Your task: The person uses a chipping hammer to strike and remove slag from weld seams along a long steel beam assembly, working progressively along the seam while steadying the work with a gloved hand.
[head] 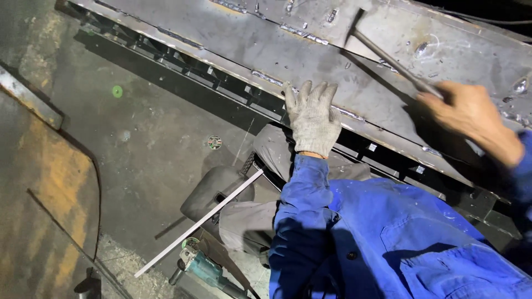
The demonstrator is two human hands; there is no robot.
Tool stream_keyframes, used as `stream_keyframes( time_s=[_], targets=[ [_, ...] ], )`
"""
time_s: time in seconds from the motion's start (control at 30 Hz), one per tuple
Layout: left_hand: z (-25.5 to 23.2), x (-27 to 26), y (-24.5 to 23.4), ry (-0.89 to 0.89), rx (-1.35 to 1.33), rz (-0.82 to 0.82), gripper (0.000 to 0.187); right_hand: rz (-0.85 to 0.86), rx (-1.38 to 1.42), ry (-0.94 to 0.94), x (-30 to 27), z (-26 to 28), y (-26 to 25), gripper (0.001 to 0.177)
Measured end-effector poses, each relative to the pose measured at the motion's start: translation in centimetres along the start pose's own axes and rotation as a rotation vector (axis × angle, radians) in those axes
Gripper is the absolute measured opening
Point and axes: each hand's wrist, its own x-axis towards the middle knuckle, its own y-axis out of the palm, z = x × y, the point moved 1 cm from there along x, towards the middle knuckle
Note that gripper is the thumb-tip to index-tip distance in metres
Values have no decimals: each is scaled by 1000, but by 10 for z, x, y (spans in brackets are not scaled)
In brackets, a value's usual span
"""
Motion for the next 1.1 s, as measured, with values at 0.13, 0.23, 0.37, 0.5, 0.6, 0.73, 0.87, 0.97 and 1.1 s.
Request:
stream_keyframes(
  time_s=[0.13, 0.23, 0.37, 0.5, 0.6, 0.73, 0.87, 0.97, 1.1],
  targets=[
    [-2, -1, -4, -17, -5, 7, 48, 30, 108, -132, 43, 81, 10, 46],
    [-4, 0, -6, -34, -16, 13, 48, -4, 101, -192, 62, 105, 21, 44],
    [-4, 0, -6, -36, -8, 36, 49, -41, 42, -315, 64, 96, 25, 48],
    [-3, 4, -7, -66, 0, 89, 52, 78, 108, -85, 33, 45, 17, 48],
    [-3, 7, -9, -83, -15, 90, 52, 131, 179, 92, 17, 8, 9, 48],
    [-3, 10, -13, -75, 14, 119, 52, 150, 212, 166, 24, -3, 16, 46],
    [-1, 7, -8, -65, 21, 104, 51, 204, 195, 122, 42, 46, 25, 48],
    [-2, 10, -13, -64, 21, 146, 54, 233, 370, 73, 45, 88, 27, 49],
    [-2, 3, -6, -74, 36, 99, 51, 234, 386, -39, 57, 114, 27, 49]
  ],
)
